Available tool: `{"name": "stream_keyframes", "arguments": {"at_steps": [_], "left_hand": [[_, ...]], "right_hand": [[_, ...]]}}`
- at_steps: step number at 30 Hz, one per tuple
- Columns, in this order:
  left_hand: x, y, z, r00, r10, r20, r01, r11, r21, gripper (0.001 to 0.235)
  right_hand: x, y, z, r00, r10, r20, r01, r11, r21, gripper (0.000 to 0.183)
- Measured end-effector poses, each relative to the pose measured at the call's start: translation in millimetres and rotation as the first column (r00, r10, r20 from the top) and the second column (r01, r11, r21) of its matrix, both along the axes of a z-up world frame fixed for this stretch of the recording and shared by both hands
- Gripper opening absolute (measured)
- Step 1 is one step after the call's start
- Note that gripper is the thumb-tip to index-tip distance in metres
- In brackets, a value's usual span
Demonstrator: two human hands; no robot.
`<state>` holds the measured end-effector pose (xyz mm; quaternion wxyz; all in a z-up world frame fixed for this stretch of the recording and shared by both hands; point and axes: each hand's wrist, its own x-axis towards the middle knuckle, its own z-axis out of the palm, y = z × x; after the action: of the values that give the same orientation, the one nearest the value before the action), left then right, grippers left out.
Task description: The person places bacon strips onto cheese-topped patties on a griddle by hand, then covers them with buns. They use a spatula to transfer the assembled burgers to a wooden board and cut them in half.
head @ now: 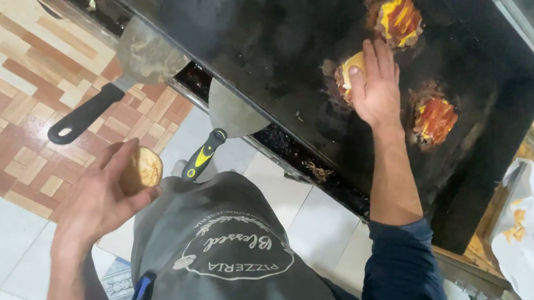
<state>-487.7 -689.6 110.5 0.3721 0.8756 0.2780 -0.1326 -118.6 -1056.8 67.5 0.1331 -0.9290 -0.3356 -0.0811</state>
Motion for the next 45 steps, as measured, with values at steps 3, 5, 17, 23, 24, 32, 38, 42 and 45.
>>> {"name": "stream_keyframes", "arguments": {"at_steps": [3, 5, 17, 23, 24, 32, 38, 42, 45], "left_hand": [[7, 11, 9, 0.996, -0.015, 0.087, 0.023, 0.996, -0.092, 0.093], [9, 15, 14, 0.992, -0.025, 0.124, 0.043, 0.988, -0.147, 0.093], [98, -36, 35, 0.658, -0.271, 0.702, 0.448, 0.891, -0.076, 0.083], [130, -104, 38, 0.342, -0.538, 0.771, 0.607, 0.752, 0.256, 0.090], [132, -110, 42, 0.311, -0.558, 0.770, 0.622, 0.731, 0.279, 0.094], [108, -112, 23, 0.328, -0.470, 0.819, 0.589, 0.780, 0.212, 0.096], [74, -103, 5, 0.530, -0.218, 0.820, 0.337, 0.941, 0.032, 0.086], [62, -101, -6, 0.584, -0.109, 0.805, 0.204, 0.979, -0.015, 0.077], [57, -102, -11, 0.605, -0.068, 0.793, 0.148, 0.989, -0.028, 0.075]], "right_hand": [[-3, 12, -3, 0.997, -0.056, -0.044, 0.054, 0.998, -0.036, 0.061], [-6, 13, -11, 0.994, -0.092, -0.055, 0.089, 0.995, -0.052, 0.063], [-166, 72, 37, 0.804, 0.276, -0.527, 0.218, 0.687, 0.693, 0.073], [-220, 38, 13, 0.213, 0.794, -0.569, 0.751, 0.239, 0.615, 0.088], [-215, 27, 18, 0.267, 0.752, -0.602, 0.784, 0.194, 0.590, 0.090], [-118, -113, 61, 0.618, 0.592, -0.517, 0.695, -0.105, 0.711, 0.089], [-26, -198, 21, 0.846, 0.020, -0.532, 0.516, 0.215, 0.829, 0.062], [-6, -198, 18, 0.930, -0.368, -0.019, 0.333, 0.817, 0.471, 0.048], [1, -190, 15, 0.917, -0.356, 0.181, 0.327, 0.929, 0.172, 0.051]]}}
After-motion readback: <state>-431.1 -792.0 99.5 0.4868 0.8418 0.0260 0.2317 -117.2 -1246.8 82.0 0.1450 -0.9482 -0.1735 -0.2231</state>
